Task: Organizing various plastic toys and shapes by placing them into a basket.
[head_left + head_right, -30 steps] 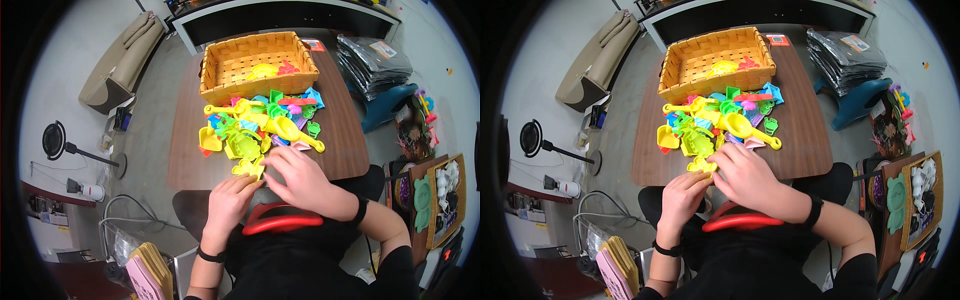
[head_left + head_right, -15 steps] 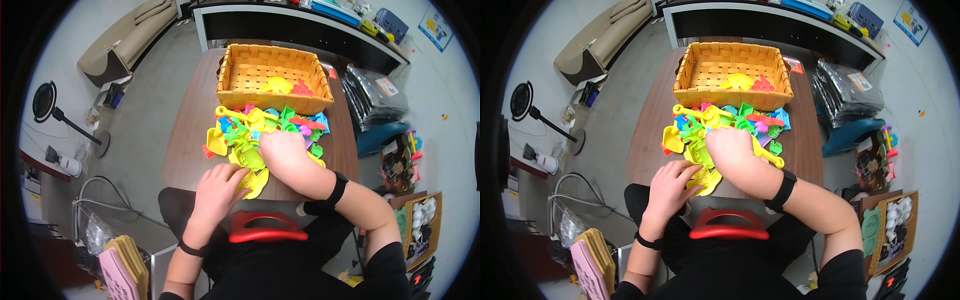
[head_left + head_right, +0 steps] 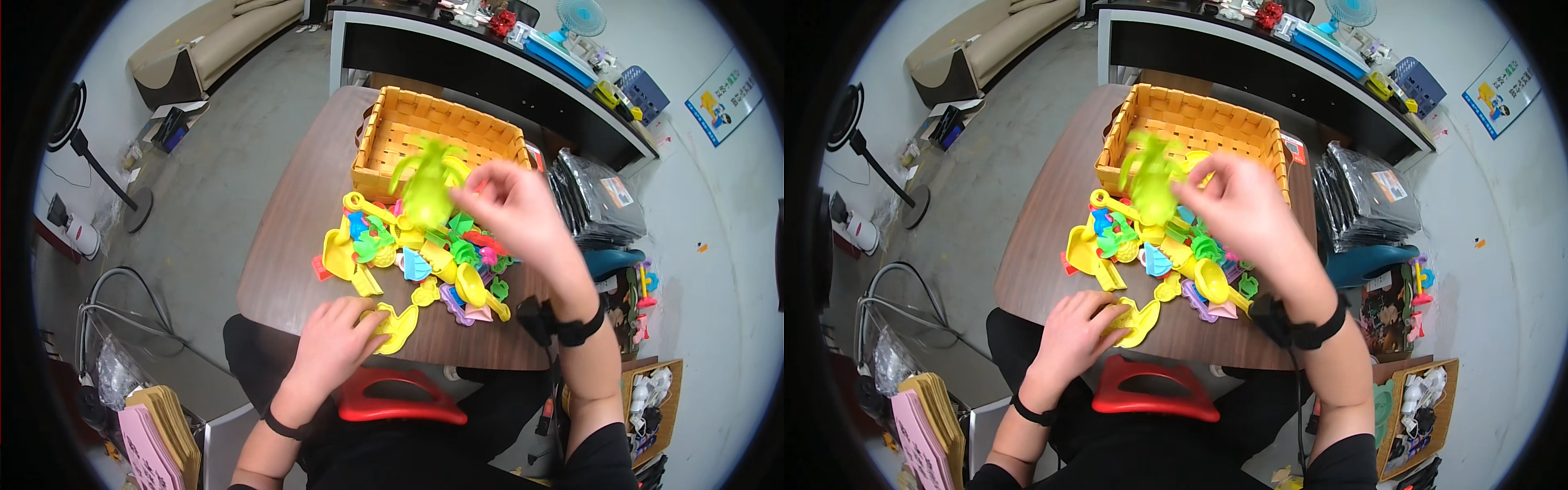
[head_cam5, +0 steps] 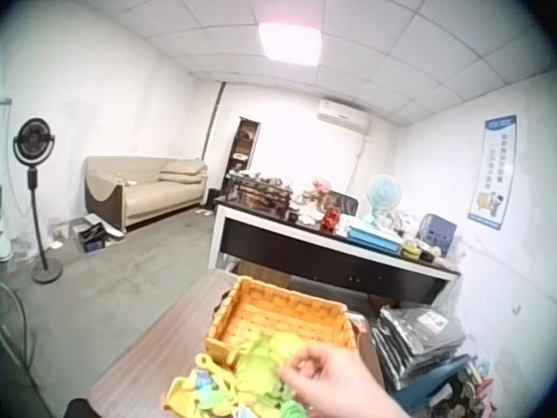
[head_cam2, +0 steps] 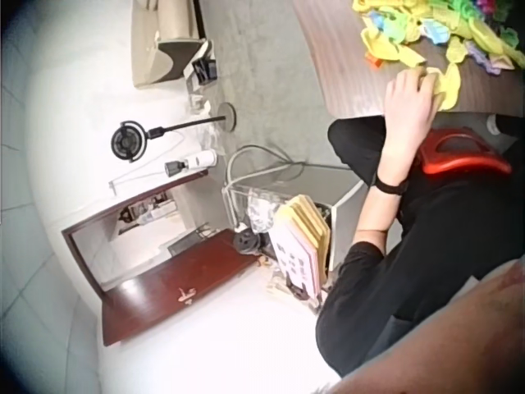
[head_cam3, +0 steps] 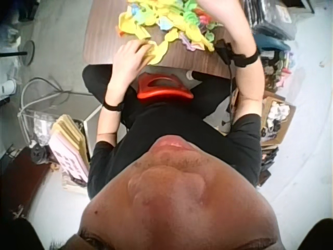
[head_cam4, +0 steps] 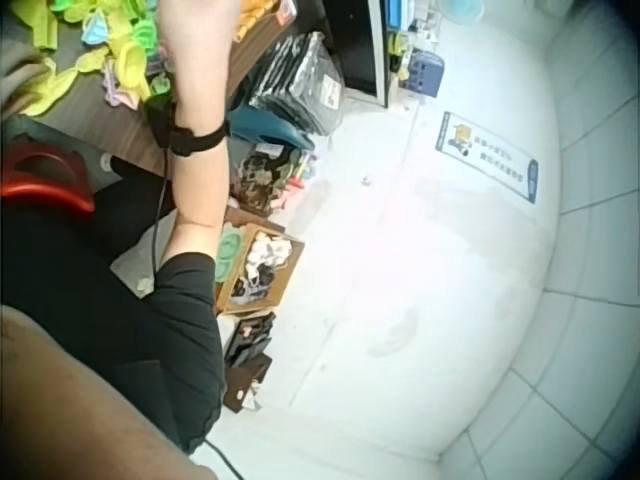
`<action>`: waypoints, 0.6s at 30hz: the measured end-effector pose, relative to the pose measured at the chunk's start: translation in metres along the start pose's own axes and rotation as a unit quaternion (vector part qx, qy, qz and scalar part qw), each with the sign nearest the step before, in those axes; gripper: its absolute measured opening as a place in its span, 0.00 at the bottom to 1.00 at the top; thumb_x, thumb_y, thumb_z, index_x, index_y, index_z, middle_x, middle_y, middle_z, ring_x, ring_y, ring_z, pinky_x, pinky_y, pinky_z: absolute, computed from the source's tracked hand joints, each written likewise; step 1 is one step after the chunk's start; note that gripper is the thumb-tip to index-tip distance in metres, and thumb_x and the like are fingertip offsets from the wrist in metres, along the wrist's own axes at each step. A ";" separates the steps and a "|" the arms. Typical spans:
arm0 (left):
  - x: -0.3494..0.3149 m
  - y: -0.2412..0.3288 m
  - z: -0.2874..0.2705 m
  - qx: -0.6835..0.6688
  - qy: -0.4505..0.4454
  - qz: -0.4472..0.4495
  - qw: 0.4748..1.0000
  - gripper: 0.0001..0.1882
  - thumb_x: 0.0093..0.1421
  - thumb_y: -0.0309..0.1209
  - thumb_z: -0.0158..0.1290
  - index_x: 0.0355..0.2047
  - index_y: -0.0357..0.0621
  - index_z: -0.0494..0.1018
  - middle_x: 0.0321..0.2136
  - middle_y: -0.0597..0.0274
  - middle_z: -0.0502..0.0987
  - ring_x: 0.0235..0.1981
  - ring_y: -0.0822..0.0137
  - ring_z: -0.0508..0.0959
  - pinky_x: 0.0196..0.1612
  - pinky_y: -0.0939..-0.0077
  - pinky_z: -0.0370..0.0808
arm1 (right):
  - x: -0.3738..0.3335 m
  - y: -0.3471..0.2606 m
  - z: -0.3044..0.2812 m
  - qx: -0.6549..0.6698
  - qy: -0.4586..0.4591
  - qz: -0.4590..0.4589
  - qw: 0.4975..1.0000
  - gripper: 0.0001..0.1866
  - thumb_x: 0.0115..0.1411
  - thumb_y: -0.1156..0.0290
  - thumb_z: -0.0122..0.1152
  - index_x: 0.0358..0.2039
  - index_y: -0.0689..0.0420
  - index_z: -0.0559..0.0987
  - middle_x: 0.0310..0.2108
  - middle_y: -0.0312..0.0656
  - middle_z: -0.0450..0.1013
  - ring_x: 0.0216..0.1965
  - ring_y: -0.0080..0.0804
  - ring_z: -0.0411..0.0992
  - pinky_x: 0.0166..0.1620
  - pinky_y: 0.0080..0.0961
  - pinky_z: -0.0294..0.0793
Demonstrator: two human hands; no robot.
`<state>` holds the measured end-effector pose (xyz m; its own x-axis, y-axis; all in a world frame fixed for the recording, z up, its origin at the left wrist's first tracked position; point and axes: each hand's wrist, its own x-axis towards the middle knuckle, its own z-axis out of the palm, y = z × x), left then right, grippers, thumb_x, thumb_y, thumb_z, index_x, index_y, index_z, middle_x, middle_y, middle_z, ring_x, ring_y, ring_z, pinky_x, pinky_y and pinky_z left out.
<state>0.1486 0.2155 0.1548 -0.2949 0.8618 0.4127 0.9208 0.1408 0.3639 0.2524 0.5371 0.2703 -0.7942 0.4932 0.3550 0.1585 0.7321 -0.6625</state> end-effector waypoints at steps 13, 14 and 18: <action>-0.007 0.025 -0.019 0.011 -0.053 0.026 0.998 0.24 0.62 0.46 0.72 0.56 0.53 0.86 0.60 0.63 0.82 0.65 0.60 0.79 0.64 0.60 0.75 | 0.075 0.000 0.012 0.028 -0.024 0.035 0.999 0.09 0.73 0.72 0.74 0.47 0.64 0.88 0.32 0.34 0.84 0.31 0.12 0.73 0.34 0.16 0.69; -0.008 0.026 -0.019 0.028 -0.054 0.033 0.998 0.20 0.62 0.43 0.72 0.53 0.54 0.87 0.58 0.65 0.83 0.64 0.61 0.80 0.63 0.61 0.77 | 0.056 0.001 0.007 0.031 -0.027 0.037 0.998 0.09 0.73 0.72 0.74 0.47 0.64 0.88 0.31 0.34 0.84 0.31 0.11 0.73 0.34 0.16 0.69; -0.003 0.028 -0.030 0.037 -0.006 0.065 0.997 0.12 0.64 0.38 0.70 0.47 0.54 0.88 0.51 0.69 0.87 0.60 0.62 0.85 0.59 0.63 0.81 | -0.035 0.000 -0.020 0.033 -0.026 0.062 0.997 0.08 0.73 0.72 0.74 0.46 0.64 0.88 0.31 0.33 0.84 0.30 0.10 0.73 0.33 0.15 0.68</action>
<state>0.1679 0.2019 0.1893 -0.1699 0.8808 0.4420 0.9672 0.0632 0.2459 0.2918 0.5296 0.2712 -0.8006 0.5519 0.2334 0.2199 0.6329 -0.7424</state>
